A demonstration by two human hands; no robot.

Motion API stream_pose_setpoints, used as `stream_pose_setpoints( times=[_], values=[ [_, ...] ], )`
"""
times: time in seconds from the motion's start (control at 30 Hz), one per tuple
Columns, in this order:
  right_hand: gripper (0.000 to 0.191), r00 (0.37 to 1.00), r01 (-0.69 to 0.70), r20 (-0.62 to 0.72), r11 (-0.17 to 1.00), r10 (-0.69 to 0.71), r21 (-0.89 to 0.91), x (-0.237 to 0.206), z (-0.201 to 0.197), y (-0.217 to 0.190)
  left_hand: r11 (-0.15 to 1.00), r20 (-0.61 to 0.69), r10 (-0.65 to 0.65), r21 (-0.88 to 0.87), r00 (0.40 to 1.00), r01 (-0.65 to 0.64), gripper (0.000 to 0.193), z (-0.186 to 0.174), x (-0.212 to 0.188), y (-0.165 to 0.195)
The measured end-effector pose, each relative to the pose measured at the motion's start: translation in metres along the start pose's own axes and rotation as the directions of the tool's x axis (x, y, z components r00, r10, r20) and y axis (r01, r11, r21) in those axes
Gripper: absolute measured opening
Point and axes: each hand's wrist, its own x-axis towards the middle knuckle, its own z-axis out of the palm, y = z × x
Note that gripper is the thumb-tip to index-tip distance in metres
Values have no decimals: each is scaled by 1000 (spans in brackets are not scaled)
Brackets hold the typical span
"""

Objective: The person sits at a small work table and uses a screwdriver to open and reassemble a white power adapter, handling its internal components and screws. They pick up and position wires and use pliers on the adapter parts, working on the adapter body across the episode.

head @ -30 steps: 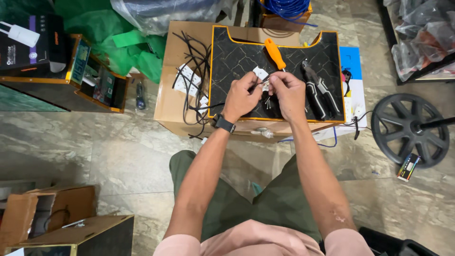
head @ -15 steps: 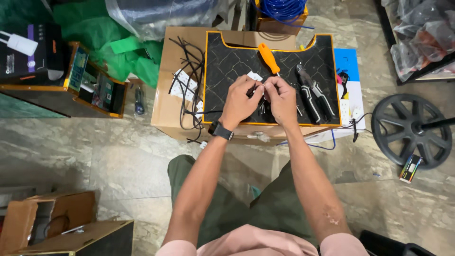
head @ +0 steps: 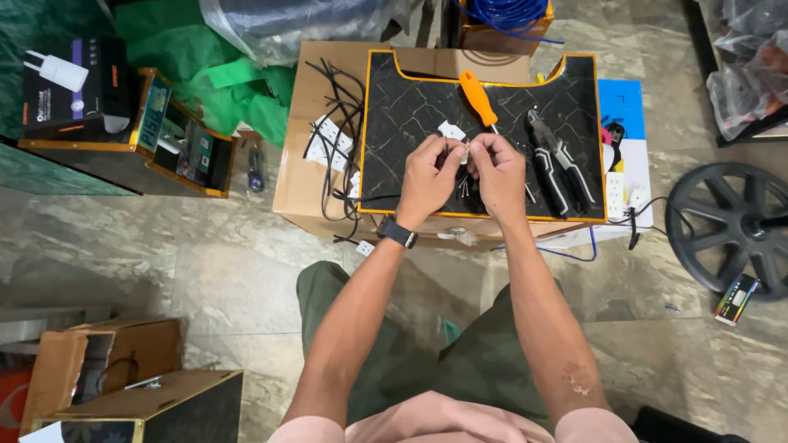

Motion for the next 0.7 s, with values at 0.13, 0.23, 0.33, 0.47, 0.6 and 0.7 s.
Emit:
stream_pose_setpoints(
  times=[0.13,0.23,0.33,0.47,0.6,0.7],
  values=[
    [8,1000,-22,6,1000,22,10,-1,-1,6,1000,-8,23,13,1000,-23,12,0,0,-1],
    [8,1000,3,27,998,-1,-60,-3,-2,9,1000,-10,20,-20,1000,-21,12,1,-1,-4],
    [8,999,13,44,999,-11,-40,-4,-3,5,998,18,-33,-62,999,34,12,0,-1,-12],
    [10,999,32,30,999,-34,37,-8,-3,-17,962,139,-146,-213,980,173,14,-3,1,-25],
    [22,813,581,324,710,-483,-399,-17,-14,-50,966,212,-87,-221,973,135,15,-7,4,-40],
    [24,764,645,415,576,-493,-503,-18,-17,-66,928,281,-91,-323,955,183,16,-6,3,-47]
  ],
)
